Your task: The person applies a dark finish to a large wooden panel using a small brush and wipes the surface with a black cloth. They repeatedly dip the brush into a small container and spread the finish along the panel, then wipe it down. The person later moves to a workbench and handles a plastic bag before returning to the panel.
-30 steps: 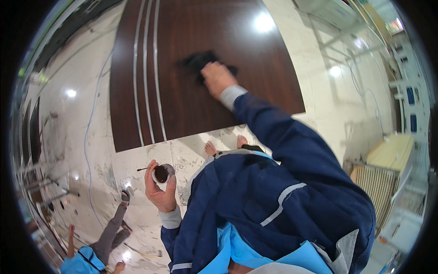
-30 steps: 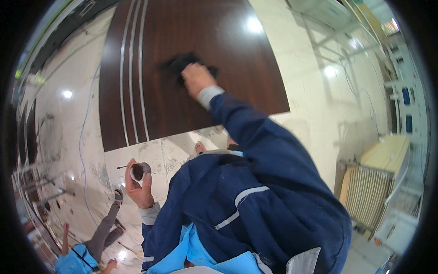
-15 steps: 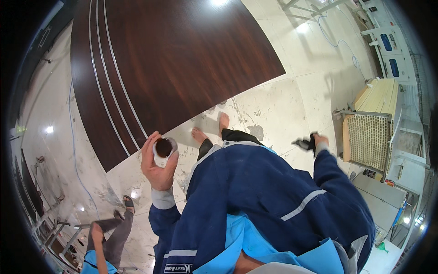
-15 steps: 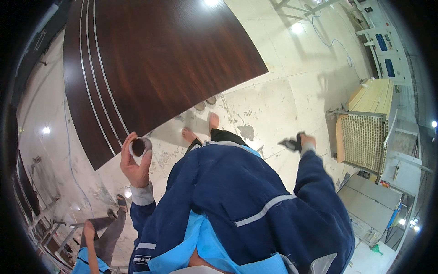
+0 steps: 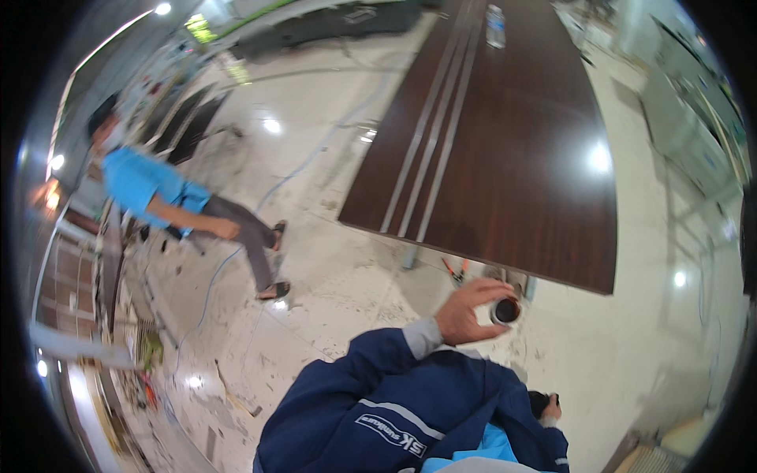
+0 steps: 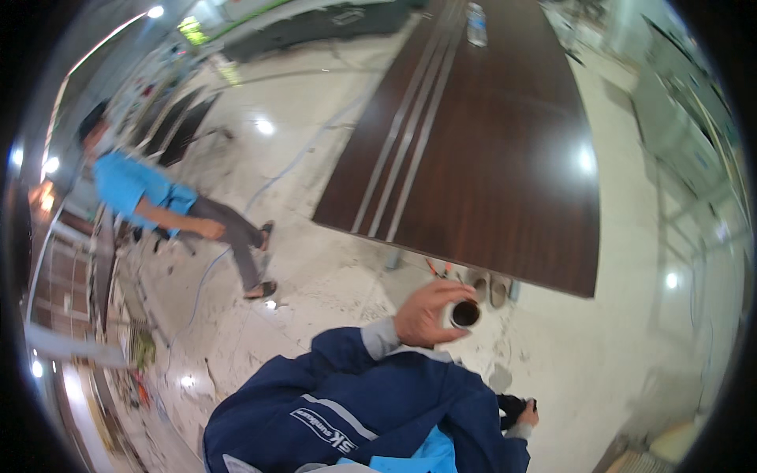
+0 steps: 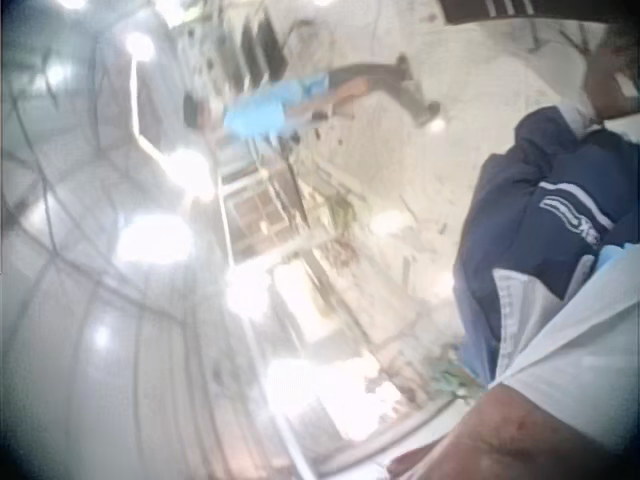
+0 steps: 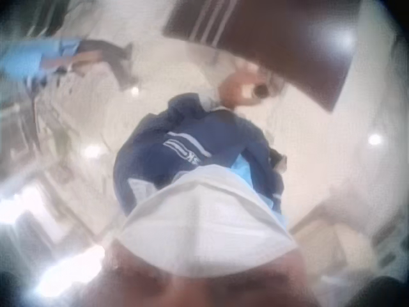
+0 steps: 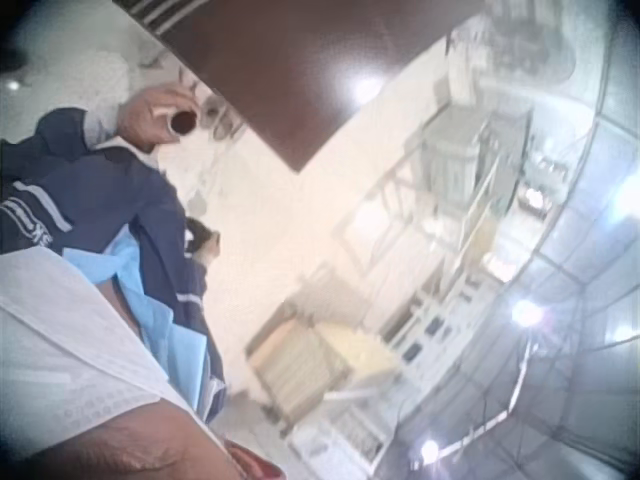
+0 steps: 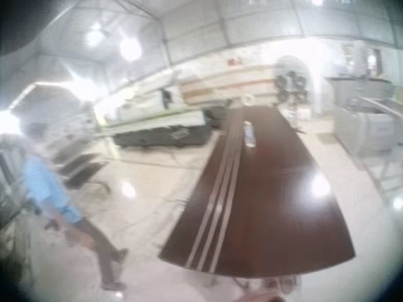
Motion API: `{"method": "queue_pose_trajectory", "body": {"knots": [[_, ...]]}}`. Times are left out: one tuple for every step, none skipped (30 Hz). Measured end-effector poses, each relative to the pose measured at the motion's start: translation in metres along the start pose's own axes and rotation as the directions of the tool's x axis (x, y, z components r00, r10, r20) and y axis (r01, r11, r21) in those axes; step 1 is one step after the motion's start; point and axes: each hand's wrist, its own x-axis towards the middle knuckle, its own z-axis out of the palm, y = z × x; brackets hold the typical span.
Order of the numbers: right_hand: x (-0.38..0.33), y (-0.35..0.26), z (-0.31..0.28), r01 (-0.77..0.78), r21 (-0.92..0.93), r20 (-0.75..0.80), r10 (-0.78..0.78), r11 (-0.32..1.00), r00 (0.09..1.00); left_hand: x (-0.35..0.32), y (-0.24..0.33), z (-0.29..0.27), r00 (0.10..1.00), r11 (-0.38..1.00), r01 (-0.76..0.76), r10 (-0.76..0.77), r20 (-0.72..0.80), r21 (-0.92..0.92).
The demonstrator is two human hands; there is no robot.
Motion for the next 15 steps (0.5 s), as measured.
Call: {"method": "queue_pose_trajectory", "body": {"knots": [[0.009,-0.004,0.0,-0.028,0.071,-0.008,0.029,0.997,1.0,-0.012,0.01,0.007,0.999,0.999,0.032,-0.033,-0.008,-0.017],[0.021,-0.011,-0.003,-0.142,0.245,0.196,0.094,0.959,0.976,-0.021,0.017,0.012,0.999,0.999,0.044,-0.044,-0.025,0.008],[0.032,-0.019,-0.005,-0.302,0.339,0.319,0.193,0.891,0.928,-0.03,0.024,0.017,0.997,0.998,0.051,-0.049,-0.058,0.025],[0.04,-0.025,-0.002,-0.21,0.377,0.417,0.037,0.902,0.908,-0.042,0.031,0.02,0.995,0.997,0.074,-0.072,-0.076,0.024],[0.045,-0.031,0.002,-0.155,0.424,0.413,-0.038,0.892,0.91,-0.056,0.04,0.022,0.988,0.993,0.113,-0.11,-0.112,0.025],[0.052,-0.04,0.01,-0.315,0.535,0.353,0.131,0.784,0.926,-0.07,0.047,0.022,0.983,0.989,0.135,-0.125,-0.138,0.066],[0.057,-0.051,0.017,-0.276,0.528,0.4,0.051,0.803,0.915,-0.083,0.052,0.021,0.978,0.985,0.147,-0.131,-0.164,0.087],[0.06,-0.066,0.018,-0.265,0.538,0.404,0.031,0.8,0.914,-0.095,0.056,0.017,0.973,0.979,0.165,-0.142,-0.181,0.117],[0.06,-0.08,0.019,-0.253,0.538,0.346,0.063,0.804,0.936,-0.106,0.059,0.014,0.968,0.973,0.188,-0.16,-0.195,0.134],[0.06,-0.105,0.029,-0.173,0.617,0.183,0.073,0.767,0.98,-0.117,0.062,0.01,0.963,0.969,0.203,-0.17,-0.211,0.144],[0.056,-0.13,0.032,-0.122,0.651,0.197,-0.011,0.749,0.98,-0.125,0.064,0.007,0.951,0.961,0.233,-0.194,-0.239,0.147],[0.05,-0.159,0.037,-0.093,0.705,0.189,-0.06,0.703,0.98,-0.131,0.064,0.004,0.94,0.956,0.257,-0.214,-0.265,0.143],[0.041,-0.189,0.038,-0.011,0.724,0.19,-0.184,0.69,0.964,-0.136,0.063,0.0,0.927,0.948,0.288,-0.241,-0.287,0.135],[0.029,-0.22,0.039,0.054,0.699,0.122,-0.194,0.713,0.973,-0.138,0.06,-0.003,0.925,0.945,0.288,-0.232,-0.3,0.159],[0.013,-0.247,0.042,0.133,0.736,0.038,-0.236,0.664,0.971,-0.138,0.057,-0.005,0.928,0.948,0.274,-0.215,-0.305,0.164]]}}
